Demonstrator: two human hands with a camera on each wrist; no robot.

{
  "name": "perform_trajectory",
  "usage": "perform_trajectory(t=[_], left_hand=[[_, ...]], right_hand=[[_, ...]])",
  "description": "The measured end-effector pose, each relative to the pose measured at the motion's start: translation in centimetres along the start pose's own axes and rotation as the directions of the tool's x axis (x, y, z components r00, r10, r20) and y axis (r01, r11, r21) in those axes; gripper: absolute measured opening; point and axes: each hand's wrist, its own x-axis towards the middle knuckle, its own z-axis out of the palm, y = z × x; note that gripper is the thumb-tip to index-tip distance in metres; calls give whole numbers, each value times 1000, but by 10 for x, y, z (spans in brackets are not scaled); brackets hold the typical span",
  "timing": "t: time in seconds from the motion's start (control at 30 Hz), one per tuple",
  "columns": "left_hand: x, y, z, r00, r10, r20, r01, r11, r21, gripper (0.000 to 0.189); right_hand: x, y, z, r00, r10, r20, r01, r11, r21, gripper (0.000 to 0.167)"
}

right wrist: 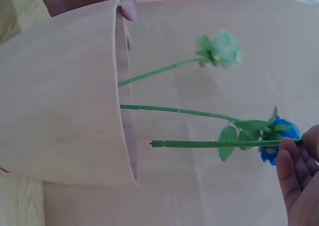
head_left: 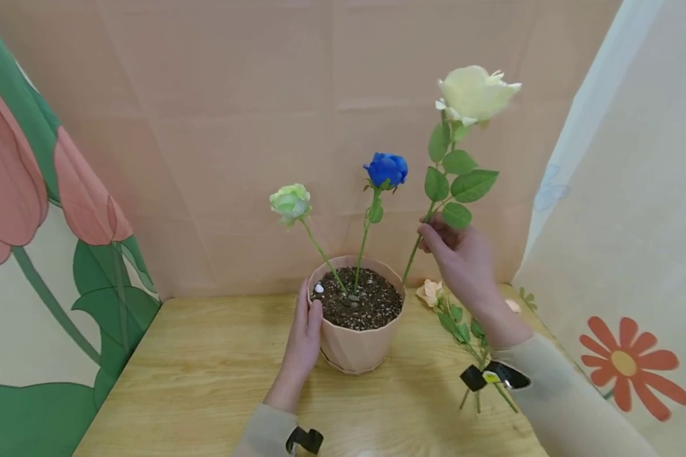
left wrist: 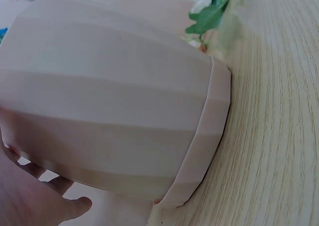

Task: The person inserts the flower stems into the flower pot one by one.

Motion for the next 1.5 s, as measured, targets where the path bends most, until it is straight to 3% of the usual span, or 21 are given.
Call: perform_trajectory(t=[0.27,0.43,0.8,1.07,1.37,1.5], left_hand=[[0,-1,0,1000,-3,1,3,1000,-16,62],[0,1,0,1000,13,23,-13,1000,-18,61],[0,2,-2,1000,5,19,-4,1000,-15,61],[-2,5,-1,1000,1,8,-1,1000,-30,61],[0,0,-1,1000,-3,7,3,1000,-1,60],[0,0,-1,1000,-3,4,3,1000,3,60]], right_hand=[[10,16,34,997,-25,69,30,997,-76,25],[9,24,48,994,-1,107,8,998,-67,22],[6,32,63,993,20,118,-7,994,-111,15],[2,42,70,993,37,112,-21,990,-137,20],[-1,50,76,991,-80,107,100,974,-201,14],[-2,53,79,992,-91,91,109,970,-219,12]])
